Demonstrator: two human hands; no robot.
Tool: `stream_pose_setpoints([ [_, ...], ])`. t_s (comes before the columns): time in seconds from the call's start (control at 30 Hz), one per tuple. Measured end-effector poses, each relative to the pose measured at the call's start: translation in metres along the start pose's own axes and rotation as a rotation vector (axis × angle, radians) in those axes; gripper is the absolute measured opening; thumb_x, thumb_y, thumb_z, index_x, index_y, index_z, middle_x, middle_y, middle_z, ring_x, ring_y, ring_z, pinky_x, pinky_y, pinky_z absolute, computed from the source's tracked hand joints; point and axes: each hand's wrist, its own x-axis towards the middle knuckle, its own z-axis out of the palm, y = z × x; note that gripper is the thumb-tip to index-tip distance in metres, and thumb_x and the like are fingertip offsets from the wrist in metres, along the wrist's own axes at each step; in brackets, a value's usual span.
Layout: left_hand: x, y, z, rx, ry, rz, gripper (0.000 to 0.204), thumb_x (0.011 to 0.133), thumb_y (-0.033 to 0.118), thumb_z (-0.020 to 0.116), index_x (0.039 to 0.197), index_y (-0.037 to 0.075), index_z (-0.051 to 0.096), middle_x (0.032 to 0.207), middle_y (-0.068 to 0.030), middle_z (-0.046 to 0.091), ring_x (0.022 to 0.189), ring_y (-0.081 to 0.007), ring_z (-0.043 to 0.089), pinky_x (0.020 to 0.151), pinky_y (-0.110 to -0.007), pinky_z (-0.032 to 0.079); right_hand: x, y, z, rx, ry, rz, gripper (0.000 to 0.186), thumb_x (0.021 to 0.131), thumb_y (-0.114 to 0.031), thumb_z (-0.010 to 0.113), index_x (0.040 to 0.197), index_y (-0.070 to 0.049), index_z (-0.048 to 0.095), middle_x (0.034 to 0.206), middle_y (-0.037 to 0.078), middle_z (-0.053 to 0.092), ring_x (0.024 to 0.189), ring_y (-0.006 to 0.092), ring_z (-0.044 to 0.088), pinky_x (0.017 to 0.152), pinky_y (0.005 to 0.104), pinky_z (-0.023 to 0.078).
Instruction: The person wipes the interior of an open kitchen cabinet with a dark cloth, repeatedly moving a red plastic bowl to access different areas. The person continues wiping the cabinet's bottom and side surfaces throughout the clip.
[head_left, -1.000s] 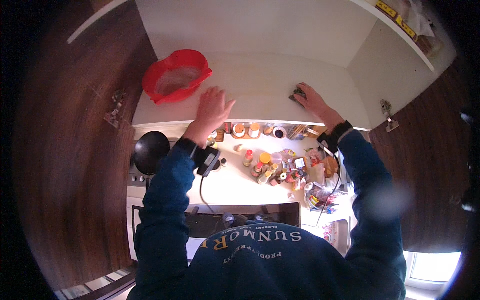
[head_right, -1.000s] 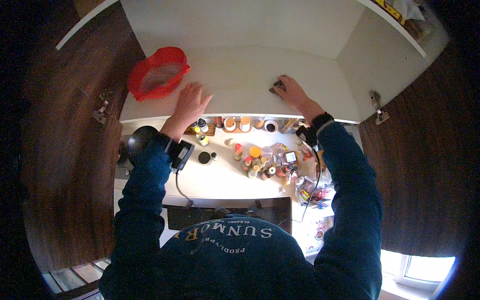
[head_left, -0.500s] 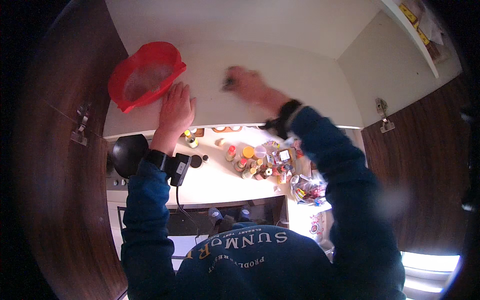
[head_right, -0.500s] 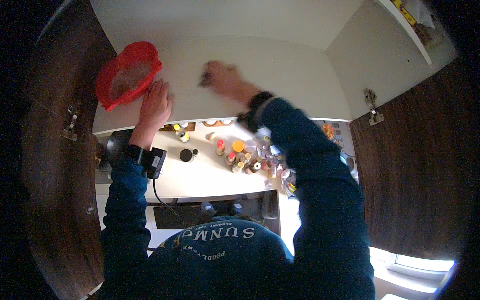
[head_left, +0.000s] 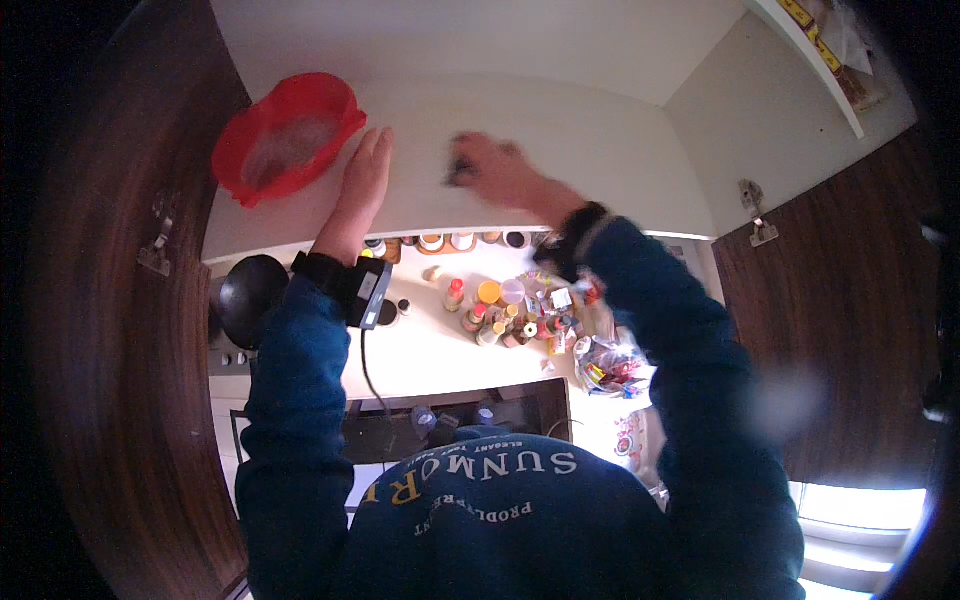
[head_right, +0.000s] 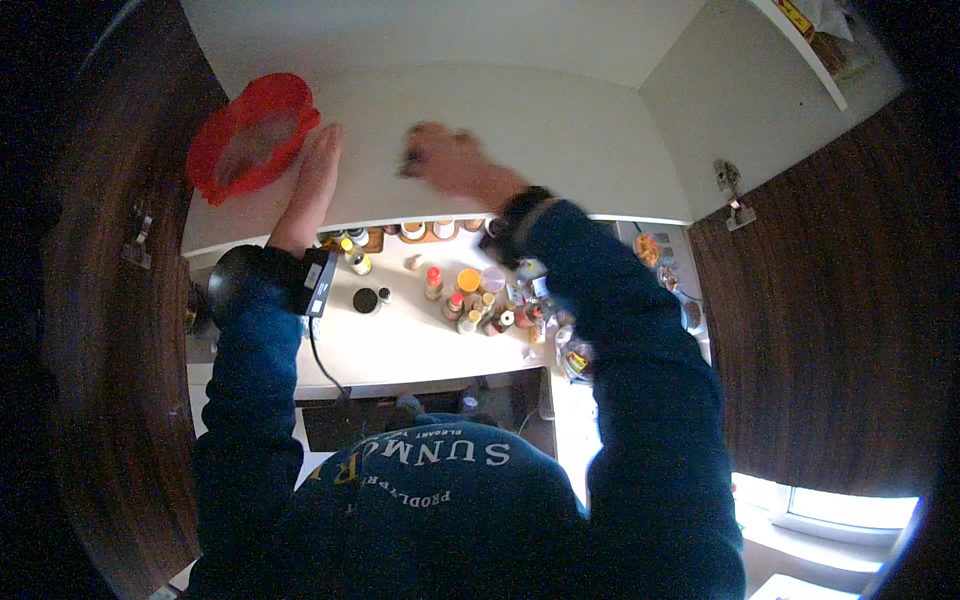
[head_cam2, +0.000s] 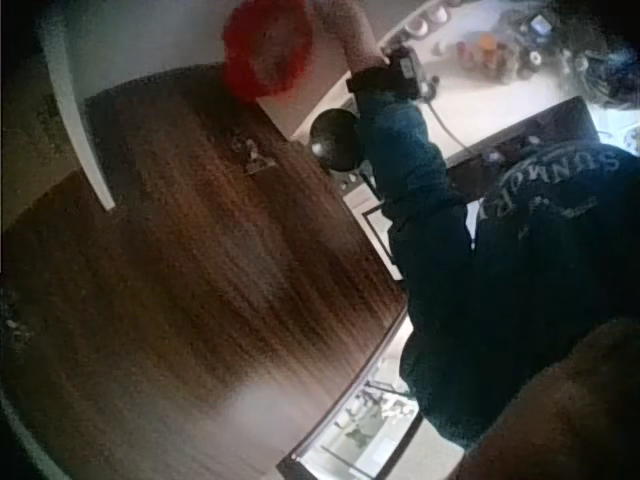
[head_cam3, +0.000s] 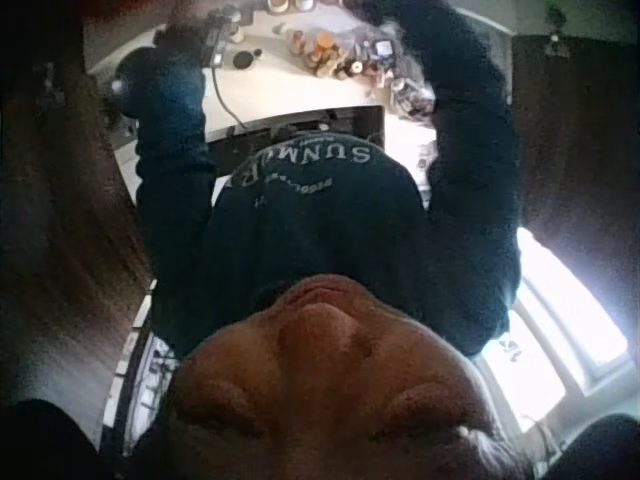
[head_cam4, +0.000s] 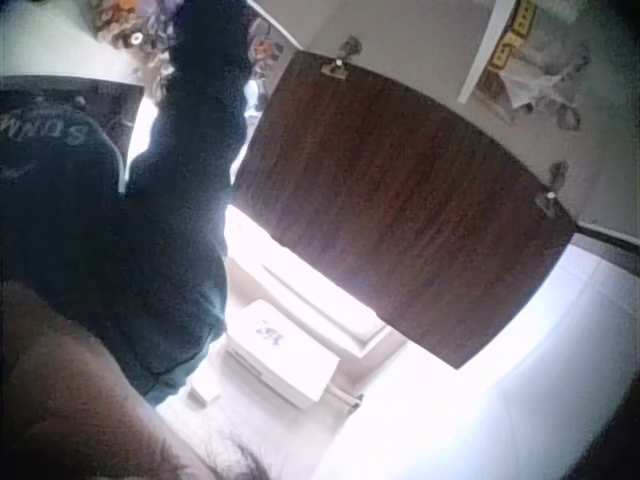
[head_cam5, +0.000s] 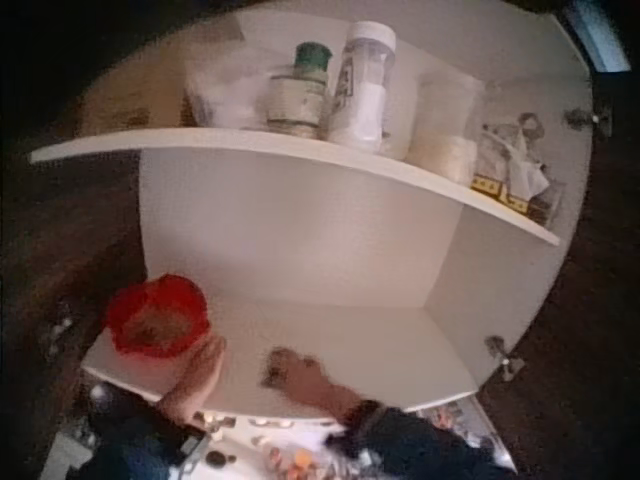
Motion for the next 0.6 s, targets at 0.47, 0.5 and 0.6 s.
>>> stream_pose_setpoints([
  [0.47, 0.031, -0.030, 0.001, -0.391, 0.096, 0.018, 0.026, 0.097, 0.033, 0.052, 0.109, 0.009, 0.055, 0.106, -0.0006, 0.051, 0.101, -0.0117, 0.047, 0.090, -0.030, 0.039, 0.015, -0.081, 0.044, -0.121, 0.226, -0.013, 0.041, 0.086, -0.031, 0.058, 0.120, -0.008, 0.052, 0.130, 0.012, 0.046, 0.124, 0.0278, 0.042, 0.098, 0.0553, 0.036],
  [0.5, 0.028, -0.025, 0.000, -0.382, 0.110, -0.081, 0.025, 0.097, 0.032, 0.053, 0.109, 0.010, 0.055, 0.106, -0.0007, 0.051, 0.101, -0.0112, 0.047, 0.090, -0.029, 0.039, 0.003, -0.078, 0.037, -0.085, 0.259, -0.074, 0.046, 0.085, -0.032, 0.060, 0.123, -0.009, 0.050, 0.135, 0.011, 0.043, 0.127, 0.0271, 0.041, 0.100, 0.0549, 0.034],
  [0.6, 0.014, -0.010, 0.006, -0.733, 0.238, -0.138, 0.026, 0.096, 0.031, 0.054, 0.109, 0.009, 0.056, 0.105, -0.0006, 0.052, 0.101, -0.0113, 0.047, 0.092, -0.028, 0.038, -0.045, -0.020, -0.004, -0.093, 0.095, 0.075, 0.043, 0.084, -0.031, 0.061, 0.121, -0.011, 0.050, 0.133, 0.009, 0.044, 0.124, 0.0261, 0.044, 0.094, 0.0554, 0.037],
])
